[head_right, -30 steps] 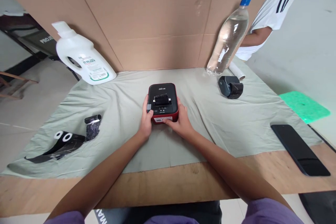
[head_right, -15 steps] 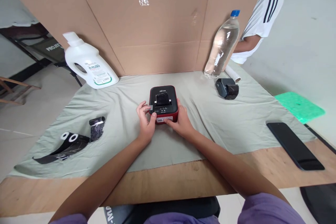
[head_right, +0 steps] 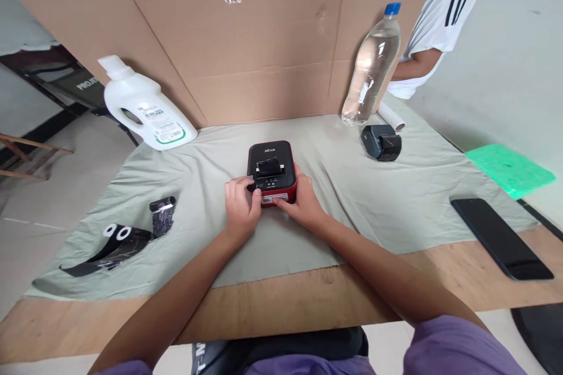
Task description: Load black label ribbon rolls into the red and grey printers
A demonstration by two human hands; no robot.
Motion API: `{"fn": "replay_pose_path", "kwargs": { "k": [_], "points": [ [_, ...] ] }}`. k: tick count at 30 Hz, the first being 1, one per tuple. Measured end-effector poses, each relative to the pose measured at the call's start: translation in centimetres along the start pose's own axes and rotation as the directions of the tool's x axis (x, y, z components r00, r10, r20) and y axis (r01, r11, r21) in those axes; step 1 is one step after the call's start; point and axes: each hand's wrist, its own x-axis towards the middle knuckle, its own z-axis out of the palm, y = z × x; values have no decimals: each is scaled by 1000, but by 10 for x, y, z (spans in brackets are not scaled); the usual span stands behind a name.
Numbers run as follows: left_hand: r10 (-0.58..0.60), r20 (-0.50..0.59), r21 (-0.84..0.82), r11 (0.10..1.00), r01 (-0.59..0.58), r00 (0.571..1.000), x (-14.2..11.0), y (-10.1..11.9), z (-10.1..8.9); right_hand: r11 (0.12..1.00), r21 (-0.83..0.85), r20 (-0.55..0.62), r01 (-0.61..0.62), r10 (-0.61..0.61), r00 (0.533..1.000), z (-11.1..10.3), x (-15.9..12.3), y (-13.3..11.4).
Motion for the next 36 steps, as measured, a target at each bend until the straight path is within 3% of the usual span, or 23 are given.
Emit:
{"fn": "replay_pose_path", "kwargs": {
  "k": [9, 15, 20, 26, 36],
  "points": [
    [75, 73, 84, 993, -81, 995, 1, -2, -5, 998, -46, -12, 33, -34, 999, 1, 0, 3],
    [-6, 104, 189, 982, -14, 995, 3, 8, -5, 998, -53, -6, 27, -28, 1000, 0, -1, 4],
    [-109, 64, 112, 989, 101, 992, 6, 6, 0, 997, -68, 2, 42, -42, 999, 1, -2, 5],
    [-42, 65, 75, 996, 37, 997, 6, 2, 2, 997, -66, 14, 48, -47, 999, 0, 0, 5],
    [-38, 15, 15, 999, 37, 999, 8, -7, 11, 994, -87, -10, 64, -65, 998, 1, -1, 7]
  ]
}}
